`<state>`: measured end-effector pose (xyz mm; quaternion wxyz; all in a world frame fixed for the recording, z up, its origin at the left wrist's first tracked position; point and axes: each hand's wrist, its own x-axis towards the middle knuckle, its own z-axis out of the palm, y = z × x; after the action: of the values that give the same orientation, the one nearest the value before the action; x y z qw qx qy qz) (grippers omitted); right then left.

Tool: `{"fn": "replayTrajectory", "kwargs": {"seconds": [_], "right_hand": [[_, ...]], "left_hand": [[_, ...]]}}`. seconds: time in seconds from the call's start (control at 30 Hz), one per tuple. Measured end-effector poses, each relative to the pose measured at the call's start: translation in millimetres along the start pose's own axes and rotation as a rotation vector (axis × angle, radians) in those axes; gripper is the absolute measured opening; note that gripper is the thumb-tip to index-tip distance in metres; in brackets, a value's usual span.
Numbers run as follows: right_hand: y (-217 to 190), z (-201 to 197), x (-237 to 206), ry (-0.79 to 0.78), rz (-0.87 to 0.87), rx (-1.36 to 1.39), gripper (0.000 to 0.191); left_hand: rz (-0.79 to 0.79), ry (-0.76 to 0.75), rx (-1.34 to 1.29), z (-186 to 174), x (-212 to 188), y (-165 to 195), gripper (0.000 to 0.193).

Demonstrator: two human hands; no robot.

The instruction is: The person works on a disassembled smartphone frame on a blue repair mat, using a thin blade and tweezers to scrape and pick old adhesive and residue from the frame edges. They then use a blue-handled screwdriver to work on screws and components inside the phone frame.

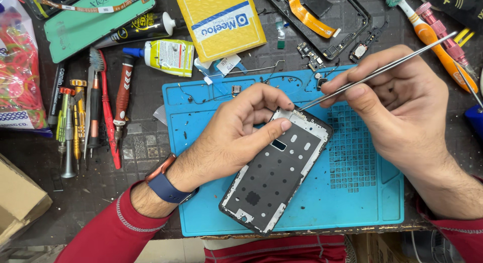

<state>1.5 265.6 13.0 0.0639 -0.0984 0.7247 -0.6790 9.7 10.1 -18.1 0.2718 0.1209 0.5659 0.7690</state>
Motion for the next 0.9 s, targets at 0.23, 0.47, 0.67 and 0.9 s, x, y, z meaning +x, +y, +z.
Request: {"fn": "replayTrajectory", "kwargs": {"seconds": [0.23, 0.47, 0.67, 0.9], "right_hand": [[-2, 6, -1, 0.01, -0.057, -0.091, 0.019], [3, 5, -4, -0.014, -0.054, -0.106, 0.017], [7, 1, -6, -0.021, -0.054, -0.097, 0.017], [12, -1, -7, -0.03, -0.048, -0.055, 0.016]], "left_hand": [[-0.017, 0.015, 0.005, 0, 0, 0, 0.026], [-0.024, 0.018, 0.031, 0, -1, 0, 0.025], [-0.015, 0.018, 0.023, 1, 0, 2, 0.026], [-0.032, 0.022, 0.022, 0, -1, 0, 0.025]]}}
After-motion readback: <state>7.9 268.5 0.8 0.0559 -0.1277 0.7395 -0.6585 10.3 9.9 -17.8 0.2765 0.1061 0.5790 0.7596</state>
